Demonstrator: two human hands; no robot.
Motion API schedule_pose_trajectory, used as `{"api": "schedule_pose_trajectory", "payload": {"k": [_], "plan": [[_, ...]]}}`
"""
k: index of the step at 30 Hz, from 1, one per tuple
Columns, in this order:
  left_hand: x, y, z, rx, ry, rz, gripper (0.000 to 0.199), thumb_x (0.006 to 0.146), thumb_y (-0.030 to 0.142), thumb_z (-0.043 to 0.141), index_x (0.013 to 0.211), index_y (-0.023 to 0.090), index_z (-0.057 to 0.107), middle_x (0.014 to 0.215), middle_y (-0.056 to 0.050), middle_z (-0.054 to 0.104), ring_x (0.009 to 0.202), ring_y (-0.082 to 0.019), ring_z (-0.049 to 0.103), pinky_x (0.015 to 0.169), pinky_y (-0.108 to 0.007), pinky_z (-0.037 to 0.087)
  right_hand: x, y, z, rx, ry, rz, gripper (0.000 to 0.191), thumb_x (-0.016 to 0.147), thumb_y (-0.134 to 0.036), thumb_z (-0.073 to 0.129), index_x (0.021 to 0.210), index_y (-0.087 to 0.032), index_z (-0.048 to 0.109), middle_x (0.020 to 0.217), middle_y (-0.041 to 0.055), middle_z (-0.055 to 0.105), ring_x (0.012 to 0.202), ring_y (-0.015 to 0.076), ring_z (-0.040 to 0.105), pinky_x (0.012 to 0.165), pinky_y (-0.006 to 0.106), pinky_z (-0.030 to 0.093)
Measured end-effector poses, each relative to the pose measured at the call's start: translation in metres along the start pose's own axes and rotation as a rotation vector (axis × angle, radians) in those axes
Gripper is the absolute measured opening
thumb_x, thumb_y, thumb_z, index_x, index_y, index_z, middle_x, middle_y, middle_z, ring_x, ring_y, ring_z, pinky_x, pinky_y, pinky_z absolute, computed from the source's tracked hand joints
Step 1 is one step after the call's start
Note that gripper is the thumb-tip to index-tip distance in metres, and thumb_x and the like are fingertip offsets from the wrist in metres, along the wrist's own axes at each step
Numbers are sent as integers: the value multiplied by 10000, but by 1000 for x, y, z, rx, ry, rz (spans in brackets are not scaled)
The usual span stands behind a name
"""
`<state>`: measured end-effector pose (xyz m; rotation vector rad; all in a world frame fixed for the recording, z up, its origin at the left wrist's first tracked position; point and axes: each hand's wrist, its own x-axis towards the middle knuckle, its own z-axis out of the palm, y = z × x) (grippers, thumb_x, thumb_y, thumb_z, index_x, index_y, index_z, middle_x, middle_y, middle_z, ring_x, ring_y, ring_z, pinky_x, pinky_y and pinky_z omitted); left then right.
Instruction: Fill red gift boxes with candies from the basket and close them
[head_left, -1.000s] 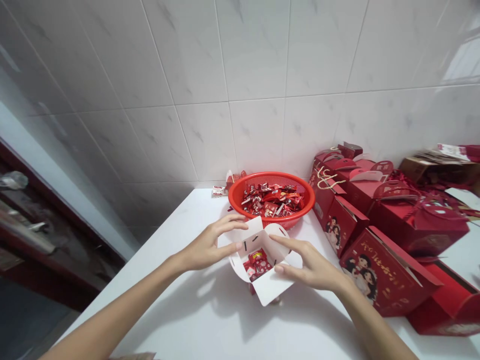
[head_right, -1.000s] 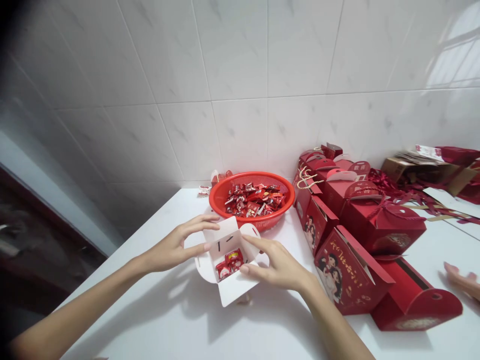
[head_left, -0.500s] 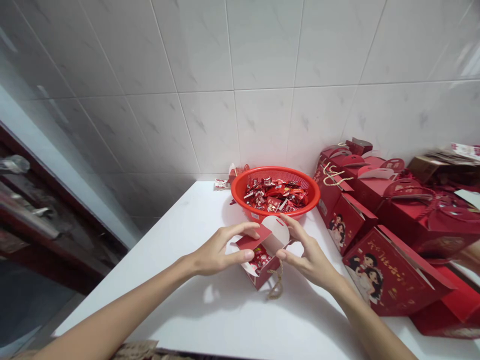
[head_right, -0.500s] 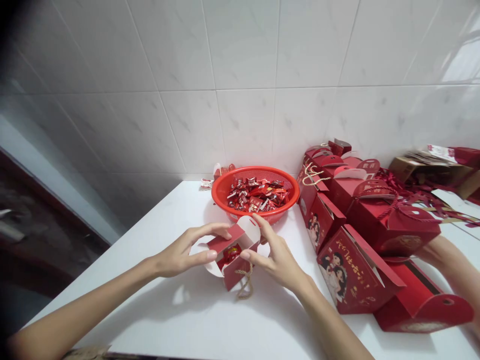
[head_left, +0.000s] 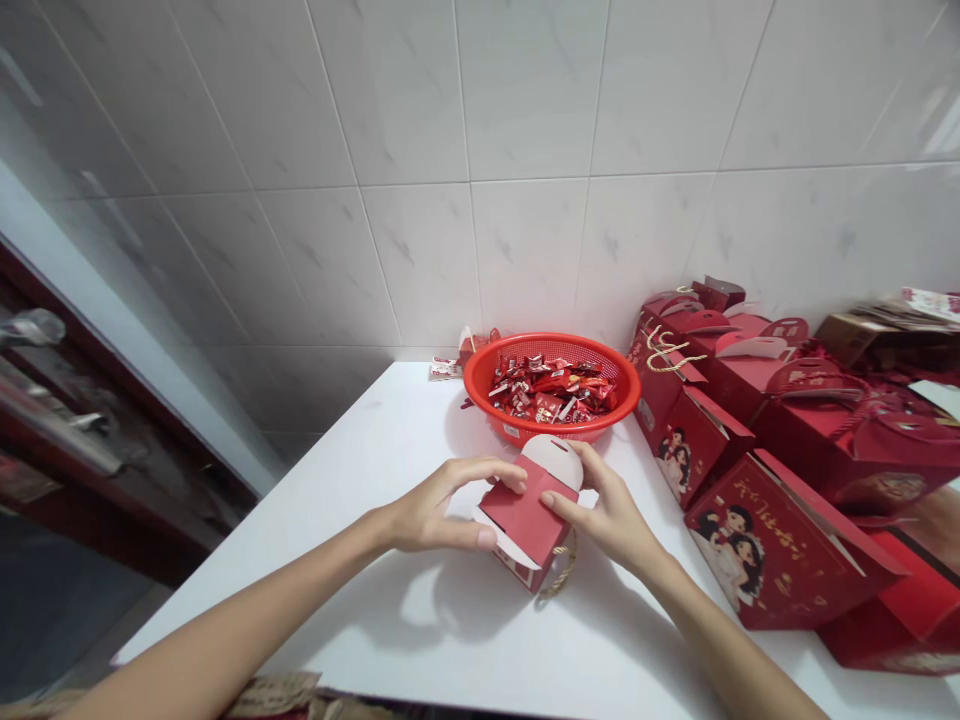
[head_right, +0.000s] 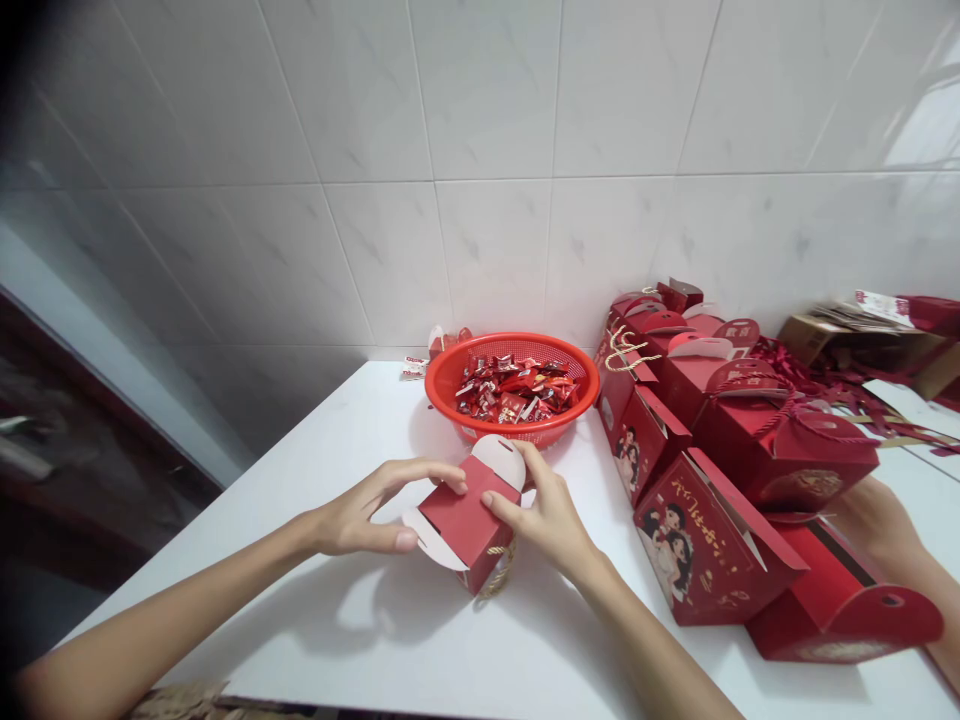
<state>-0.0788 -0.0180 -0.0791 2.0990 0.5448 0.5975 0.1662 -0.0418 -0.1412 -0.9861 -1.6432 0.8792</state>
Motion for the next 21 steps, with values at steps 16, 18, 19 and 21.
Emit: {"api": "schedule_pose_trajectory", "payload": {"k": [16, 18, 19, 21], "plan": [[5, 7, 4, 142, -34, 19, 461, 879, 615, 603, 1047, 208, 738, 1053, -99, 697, 967, -253, 632, 921, -408, 491, -1, 3, 1, 149, -94, -25, 514, 870, -380, 708, 1311, -234, 490, 1302, 75, 619, 1127, 240, 624, 930, 327, 508], [5, 6, 4, 146, -35, 21, 456, 884, 608, 600, 1044, 205, 741, 1049, -97, 693, 964, -250, 631, 917, -404, 490, -1, 3, 1, 154, -91, -24, 518, 868, -378, 712, 1313, -238, 486, 1309, 70, 612, 1138, 237, 616, 938, 324, 503], [5, 6, 4, 147, -35, 24, 451, 886, 603, 602, 1044, 205, 742, 1049, -96, 692, 966, -249, 630, 917, -405, 488, -1, 3, 1, 154, -90, -22, 515, 871, -378, 710, 1313, -239, 485, 1304, 69, 613, 1134, 234, 617, 936, 322, 504], [5, 5, 5, 147, -34, 31, 445, 875, 595, 624, 1051, 204, 741, 1048, -95, 690, 966, -250, 628, 909, -405, 487, -1, 3, 1, 152, -92, -15, 506, 879, -381, 704, 1312, -236, 486, 1289, 70, 619, 1118, 230, 625, 926, 320, 508]]}}
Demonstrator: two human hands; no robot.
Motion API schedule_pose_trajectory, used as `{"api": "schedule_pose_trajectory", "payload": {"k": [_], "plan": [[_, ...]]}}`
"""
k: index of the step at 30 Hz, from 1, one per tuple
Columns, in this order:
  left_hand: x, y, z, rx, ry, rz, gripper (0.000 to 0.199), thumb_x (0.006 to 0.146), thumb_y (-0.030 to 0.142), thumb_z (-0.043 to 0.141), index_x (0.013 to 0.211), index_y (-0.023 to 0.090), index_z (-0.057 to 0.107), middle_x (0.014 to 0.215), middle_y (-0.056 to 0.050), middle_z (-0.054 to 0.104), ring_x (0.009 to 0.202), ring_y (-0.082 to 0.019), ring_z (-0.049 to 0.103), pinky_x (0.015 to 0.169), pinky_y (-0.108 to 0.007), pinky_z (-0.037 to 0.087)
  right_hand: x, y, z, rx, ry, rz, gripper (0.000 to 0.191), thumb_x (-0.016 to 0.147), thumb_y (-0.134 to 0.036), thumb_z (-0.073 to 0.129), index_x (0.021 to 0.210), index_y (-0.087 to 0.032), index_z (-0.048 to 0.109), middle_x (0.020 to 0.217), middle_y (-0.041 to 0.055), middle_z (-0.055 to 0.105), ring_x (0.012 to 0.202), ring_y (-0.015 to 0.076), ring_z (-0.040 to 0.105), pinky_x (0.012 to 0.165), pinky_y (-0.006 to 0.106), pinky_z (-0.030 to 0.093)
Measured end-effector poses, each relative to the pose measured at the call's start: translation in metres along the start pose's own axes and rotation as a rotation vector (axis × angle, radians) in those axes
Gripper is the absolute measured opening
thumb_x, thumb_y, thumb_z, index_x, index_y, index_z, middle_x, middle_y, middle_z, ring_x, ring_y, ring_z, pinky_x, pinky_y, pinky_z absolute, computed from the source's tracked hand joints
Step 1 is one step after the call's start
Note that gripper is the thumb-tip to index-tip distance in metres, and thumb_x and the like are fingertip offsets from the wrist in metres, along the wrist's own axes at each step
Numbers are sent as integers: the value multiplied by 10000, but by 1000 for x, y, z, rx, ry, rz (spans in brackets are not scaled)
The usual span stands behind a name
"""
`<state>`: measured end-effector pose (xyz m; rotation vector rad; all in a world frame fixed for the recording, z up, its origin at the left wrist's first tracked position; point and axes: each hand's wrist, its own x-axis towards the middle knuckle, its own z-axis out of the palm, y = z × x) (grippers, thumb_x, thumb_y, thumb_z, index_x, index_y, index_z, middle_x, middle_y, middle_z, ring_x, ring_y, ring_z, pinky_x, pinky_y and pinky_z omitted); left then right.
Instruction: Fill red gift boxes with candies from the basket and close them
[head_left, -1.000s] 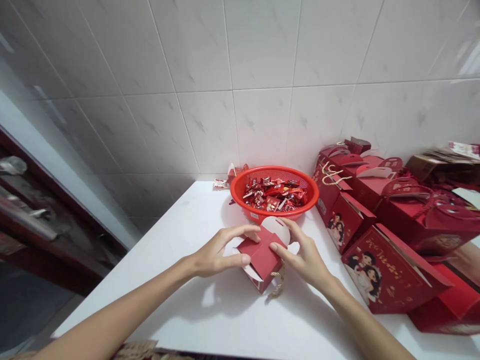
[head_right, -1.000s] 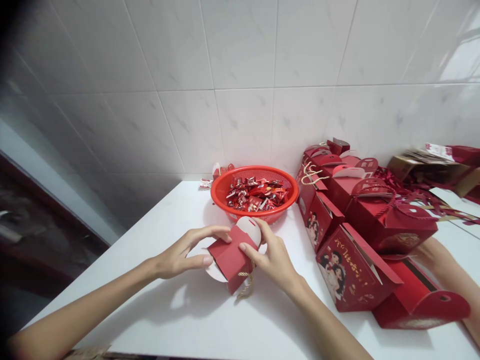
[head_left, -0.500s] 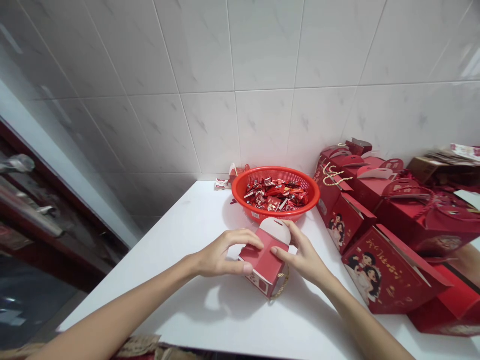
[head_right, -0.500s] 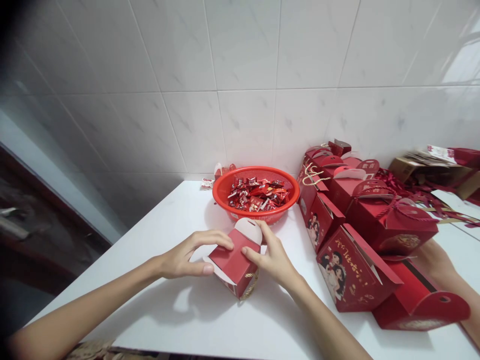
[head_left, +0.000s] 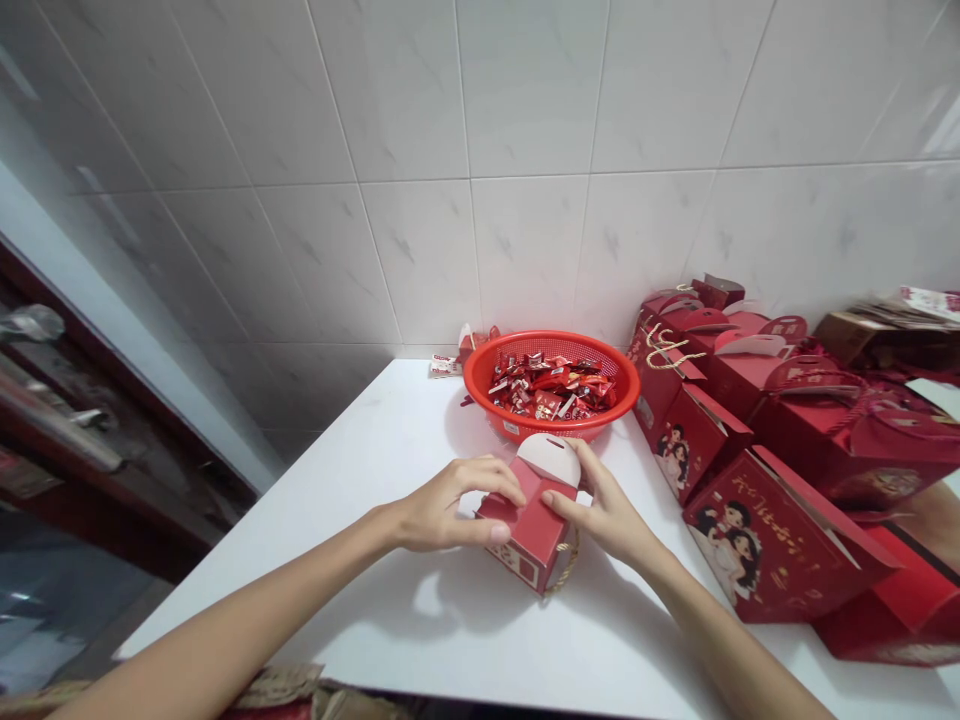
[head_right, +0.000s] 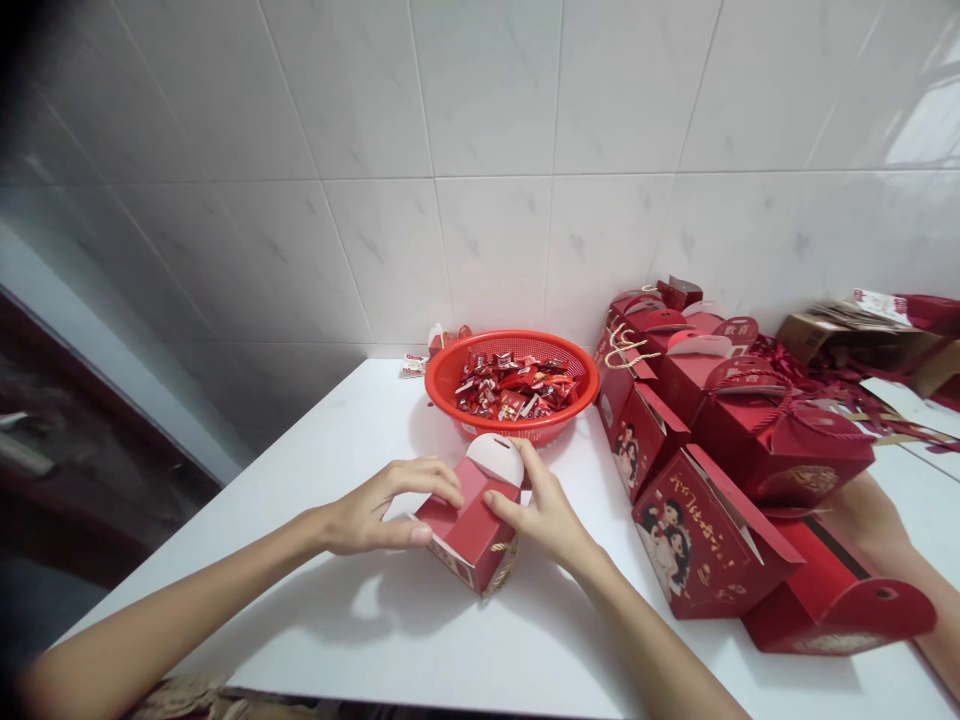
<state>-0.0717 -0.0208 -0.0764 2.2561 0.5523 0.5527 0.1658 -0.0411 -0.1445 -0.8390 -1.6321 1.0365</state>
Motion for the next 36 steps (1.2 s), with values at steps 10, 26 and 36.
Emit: {"api": "schedule_pose_trajectory", "payload": {"k": [10, 26, 36], "plan": [[2, -7, 5, -58, 79, -21, 388, 863, 525, 691, 1018, 173, 740, 1006, -94, 709, 919, -232, 654, 854, -355, 494, 0, 0, 0, -15, 18, -10, 535, 865, -397, 709, 1318, -222, 482, 1305, 79, 615, 1134, 238, 621, 928, 325, 512], [5, -21, 25, 37, 336, -74, 559, 842, 407, 751, 1332, 247, 536, 1322, -101, 571, 1130, -244, 587, 965, -418, 509, -2, -15, -1, -137, 65, -67, 340, 960, -394, 602, 1267, -255, 647, 1297, 74, 652, 1198, 243, 608, 1037, 389, 471], [6, -17, 22, 32, 185, -147, 326, 901, 416, 667, 1175, 240, 665, 1461, -103, 504, 1356, -299, 457, 1140, -489, 359, -5, -20, -2, -331, -60, -127, 301, 954, -446, 596, 1149, -281, 754, 1387, 103, 598, 1273, 308, 566, 1053, 491, 463]]}}
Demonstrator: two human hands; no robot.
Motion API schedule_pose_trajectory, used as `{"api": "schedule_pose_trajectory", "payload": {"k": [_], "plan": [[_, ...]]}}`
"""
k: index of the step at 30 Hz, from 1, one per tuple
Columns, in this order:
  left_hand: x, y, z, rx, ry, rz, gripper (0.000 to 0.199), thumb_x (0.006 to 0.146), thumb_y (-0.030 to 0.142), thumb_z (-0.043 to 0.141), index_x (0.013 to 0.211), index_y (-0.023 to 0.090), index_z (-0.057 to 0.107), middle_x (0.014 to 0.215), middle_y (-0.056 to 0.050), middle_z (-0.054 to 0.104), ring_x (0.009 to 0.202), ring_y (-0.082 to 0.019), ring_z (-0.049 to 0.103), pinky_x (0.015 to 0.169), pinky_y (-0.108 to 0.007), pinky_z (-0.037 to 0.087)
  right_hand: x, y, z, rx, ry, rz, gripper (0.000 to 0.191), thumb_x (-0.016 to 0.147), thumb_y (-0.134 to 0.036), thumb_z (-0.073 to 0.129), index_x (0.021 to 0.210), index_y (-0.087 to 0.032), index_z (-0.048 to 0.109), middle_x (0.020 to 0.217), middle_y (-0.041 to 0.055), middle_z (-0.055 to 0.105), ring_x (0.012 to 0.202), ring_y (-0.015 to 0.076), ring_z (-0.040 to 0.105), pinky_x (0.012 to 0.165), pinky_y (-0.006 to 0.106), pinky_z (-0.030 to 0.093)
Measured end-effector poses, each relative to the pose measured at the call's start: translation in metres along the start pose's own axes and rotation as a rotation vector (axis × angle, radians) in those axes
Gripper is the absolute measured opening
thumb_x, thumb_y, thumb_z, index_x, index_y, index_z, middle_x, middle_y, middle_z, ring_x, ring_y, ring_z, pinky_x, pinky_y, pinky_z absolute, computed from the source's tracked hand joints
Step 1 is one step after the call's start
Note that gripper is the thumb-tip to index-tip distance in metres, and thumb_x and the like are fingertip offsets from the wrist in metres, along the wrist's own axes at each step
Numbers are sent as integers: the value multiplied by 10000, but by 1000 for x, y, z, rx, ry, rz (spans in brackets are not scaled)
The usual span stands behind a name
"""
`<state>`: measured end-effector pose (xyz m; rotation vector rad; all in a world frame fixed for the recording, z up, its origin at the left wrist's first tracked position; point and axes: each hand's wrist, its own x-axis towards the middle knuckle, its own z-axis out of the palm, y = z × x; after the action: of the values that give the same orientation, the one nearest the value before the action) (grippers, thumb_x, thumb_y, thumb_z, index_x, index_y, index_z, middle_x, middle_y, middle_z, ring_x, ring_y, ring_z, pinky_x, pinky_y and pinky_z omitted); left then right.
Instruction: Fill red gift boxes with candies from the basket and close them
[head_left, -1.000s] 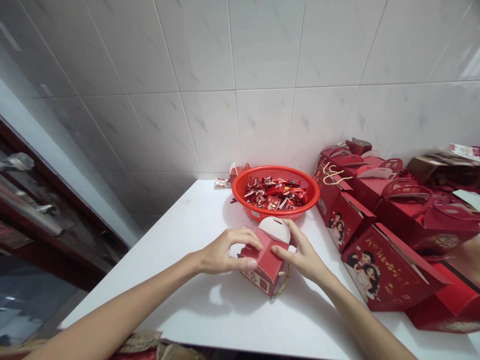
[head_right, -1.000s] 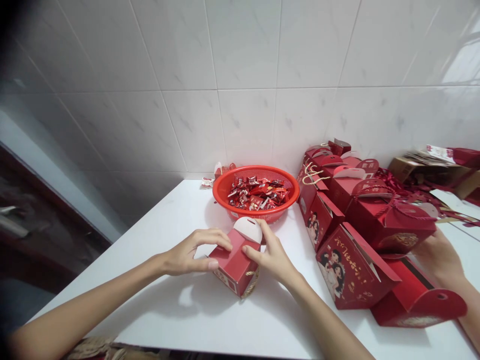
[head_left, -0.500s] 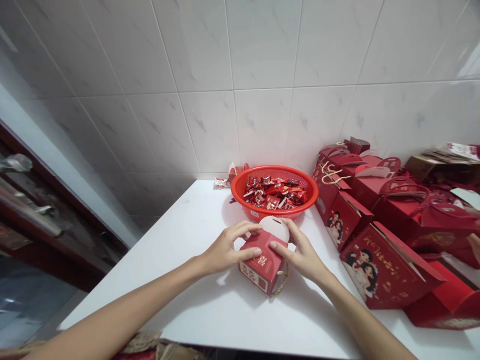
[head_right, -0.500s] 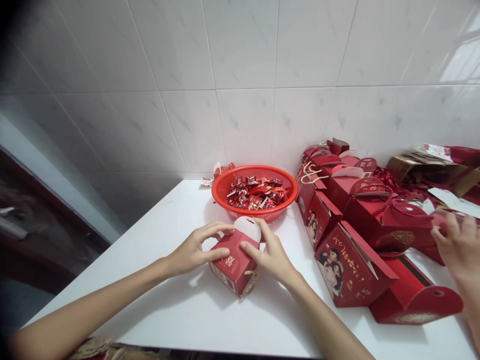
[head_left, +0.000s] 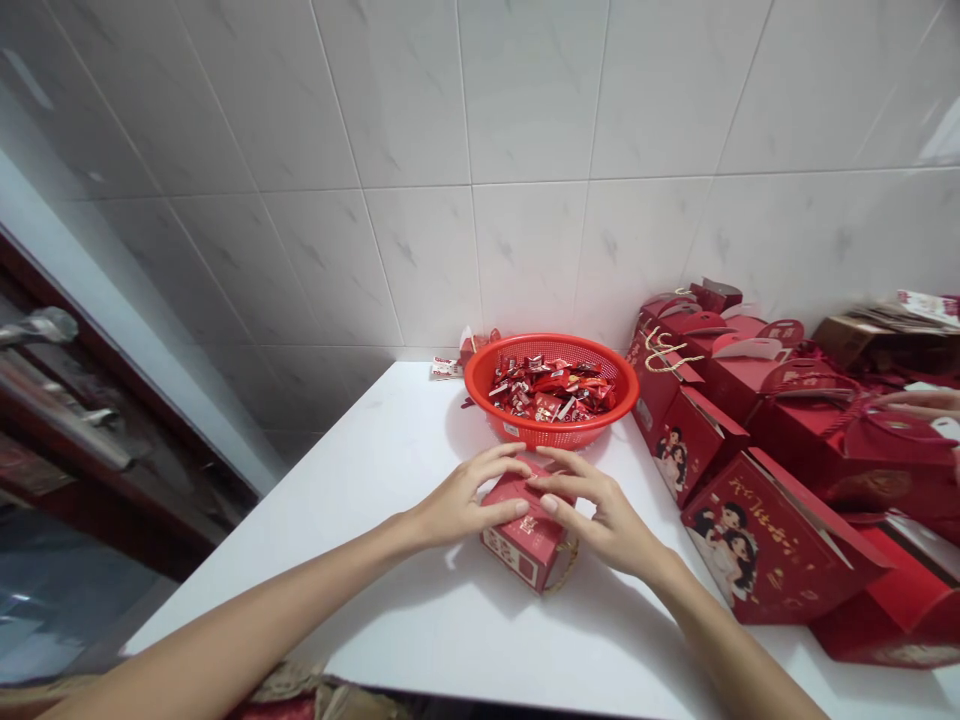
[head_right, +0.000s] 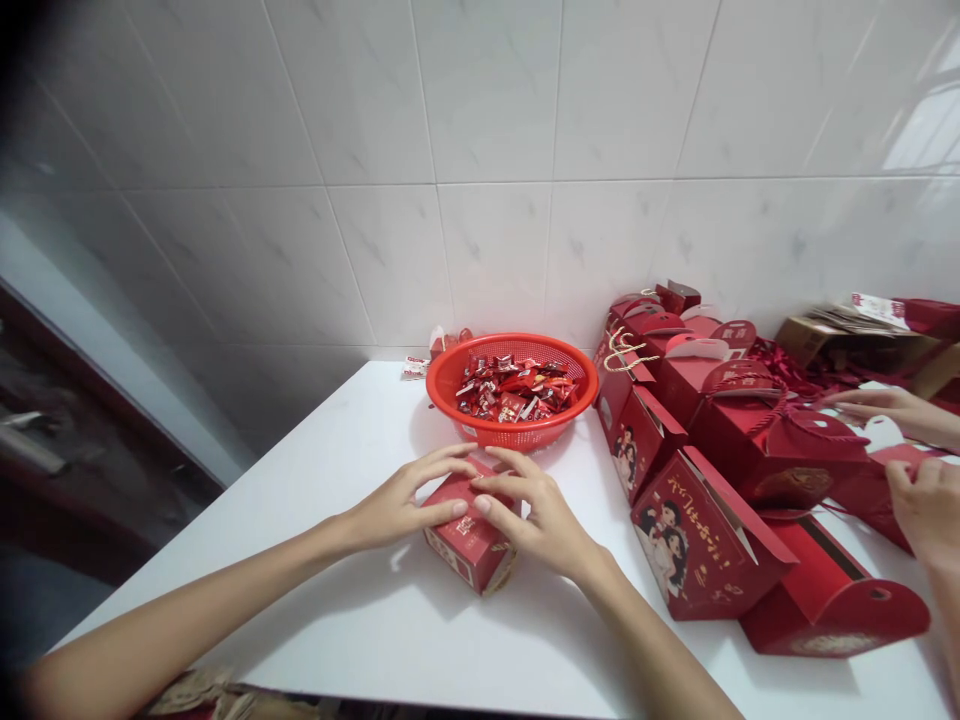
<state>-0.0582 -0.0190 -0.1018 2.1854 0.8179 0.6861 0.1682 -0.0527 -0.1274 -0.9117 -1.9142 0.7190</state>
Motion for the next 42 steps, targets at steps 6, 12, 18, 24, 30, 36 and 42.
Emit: {"api": "schedule_pose_trajectory", "payload": {"k": [6, 12, 18, 24, 30, 36, 42], "plan": [[2, 0, -1, 0, 1, -36, 299, 873, 424, 671, 1072, 202, 638, 1129, -76, 638, 1077, -248, 605, 975, -402, 471, -13, 1, -5, 32, 207, 164, 317, 928, -471, 609, 1120, -232, 690, 1147, 106, 686, 1085, 280, 634, 946, 432, 497], [3, -1, -2, 113, 43, -92, 327, 839, 458, 687, 1045, 215, 616, 1071, -60, 624, 998, -248, 601, 925, -418, 467, -36, 3, 3, 184, 230, 368, 393, 894, -554, 620, 1061, -198, 608, 847, 66, 704, 813, 243, 679, 738, 366, 528], [4, 4, -1, 131, 49, -149, 371, 818, 506, 674, 1042, 214, 622, 1042, -59, 623, 870, -221, 582, 801, -366, 481, -35, -10, -3, 505, 238, 453, 460, 775, -469, 775, 1103, -193, 606, 690, 2, 662, 617, 173, 636, 525, 255, 476], [5, 1, 1, 76, 106, -210, 411, 752, 484, 737, 1044, 204, 670, 1049, -50, 635, 813, -194, 564, 784, -352, 482, -25, -38, -29, 716, 427, 387, 328, 665, -369, 883, 896, -198, 724, 781, 26, 702, 748, 157, 646, 740, 281, 519], [5, -1, 1, 32, 182, -149, 423, 702, 450, 801, 1040, 207, 721, 1092, -65, 605, 773, -164, 539, 751, -343, 503, -15, -56, -36, 792, 381, 250, 256, 731, -316, 850, 955, -241, 751, 889, 22, 745, 898, 164, 673, 871, 279, 519], [4, 17, -12, -63, 229, 97, 242, 790, 303, 759, 1003, 193, 725, 1165, -101, 581, 905, -193, 590, 791, -365, 544, -8, -56, -33, 590, 336, 152, 178, 822, -286, 783, 989, -253, 731, 1015, 24, 727, 965, 165, 665, 858, 270, 533], [-1, 40, -22, -204, 248, 331, 209, 916, 165, 589, 1089, 191, 704, 1245, -133, 602, 1214, -279, 553, 1023, -486, 492, 2, -58, -36, 488, 353, 181, 179, 812, -313, 776, 955, -231, 707, 968, 24, 711, 894, 169, 662, 779, 272, 536]]}}
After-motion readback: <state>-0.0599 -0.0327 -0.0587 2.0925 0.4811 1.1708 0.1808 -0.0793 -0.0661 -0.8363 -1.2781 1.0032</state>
